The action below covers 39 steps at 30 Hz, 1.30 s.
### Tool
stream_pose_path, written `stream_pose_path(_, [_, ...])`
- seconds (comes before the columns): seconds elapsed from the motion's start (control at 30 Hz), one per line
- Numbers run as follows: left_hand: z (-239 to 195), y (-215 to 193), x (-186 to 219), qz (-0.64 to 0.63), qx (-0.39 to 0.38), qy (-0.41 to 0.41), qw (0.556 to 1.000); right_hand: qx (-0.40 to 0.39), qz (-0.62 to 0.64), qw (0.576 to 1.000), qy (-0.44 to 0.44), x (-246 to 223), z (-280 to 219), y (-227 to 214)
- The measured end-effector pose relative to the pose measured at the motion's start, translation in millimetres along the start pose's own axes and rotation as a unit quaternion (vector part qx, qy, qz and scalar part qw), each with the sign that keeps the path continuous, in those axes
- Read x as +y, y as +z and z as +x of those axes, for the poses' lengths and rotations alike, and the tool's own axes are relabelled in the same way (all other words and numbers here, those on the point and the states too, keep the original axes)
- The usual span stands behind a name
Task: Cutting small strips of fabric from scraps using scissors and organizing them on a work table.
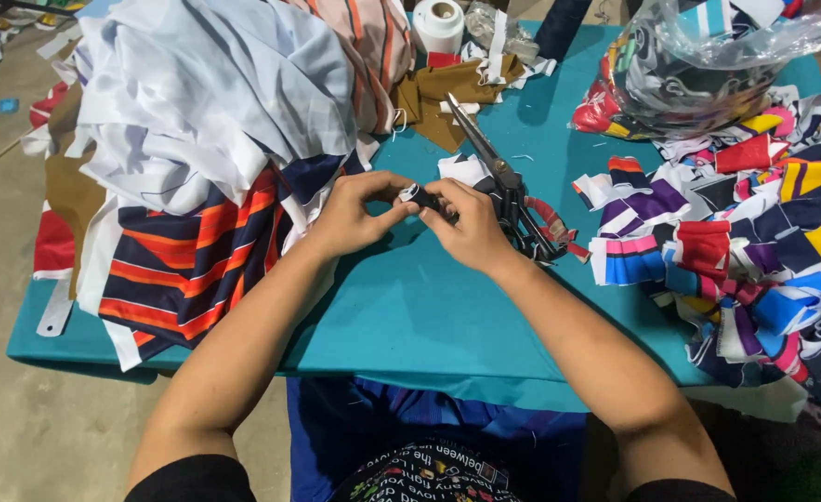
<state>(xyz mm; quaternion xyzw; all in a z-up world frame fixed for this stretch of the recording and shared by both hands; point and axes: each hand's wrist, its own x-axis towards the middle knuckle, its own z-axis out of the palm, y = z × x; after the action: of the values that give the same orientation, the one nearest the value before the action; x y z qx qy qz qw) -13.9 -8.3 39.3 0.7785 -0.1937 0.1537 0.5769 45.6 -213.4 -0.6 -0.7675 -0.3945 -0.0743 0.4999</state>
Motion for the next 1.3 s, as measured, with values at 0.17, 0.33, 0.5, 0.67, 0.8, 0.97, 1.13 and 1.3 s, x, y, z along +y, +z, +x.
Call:
stream_pose_path(0.17, [-0.5,-1.2,-9.4,0.000,-0.004,0.007,1.000,-0.015,0.007,1.000,0.002,-4.6,1.1,0.5])
stream_pose_path(0.33, [-2.4,1.5,-4.1,-0.003,-0.005,0.009,1.000,-0.029,-0.009,0.999,0.015,-1.3,-3.5,2.5])
stream_pose_path(0.5, [-0.7,4.2,3.1,0.104,-0.033,0.119,0.987,0.012,0.114,0.988,0.106,15.4,-5.6,6.3])
stream_pose_path(0.67, [-7.3,16.8,-0.4,0.180,-0.073,0.121,0.974,-0.010,0.182,0.973,0.142,27.0,-4.5,7.4])
stream_pose_path(0.8, [-7.4,15.6,-7.0,0.222,-0.084,0.101,0.966,-0.037,0.202,0.965,0.164,8.4,2.2,1.9])
stream_pose_path(0.97, [-9.7,18.2,-12.1,0.210,-0.063,0.095,0.971,-0.014,0.178,0.973,0.146,33.0,-7.6,9.5])
stream_pose_path(1.13, [-11.4,18.6,-19.4,0.189,-0.042,0.084,0.977,0.096,0.097,0.987,0.090,1.0,4.6,-4.2])
stream_pose_path(1.3, [-11.2,25.3,-65.4,0.271,-0.108,0.072,0.954,0.193,0.026,0.981,0.008,3.4,9.8,-24.9])
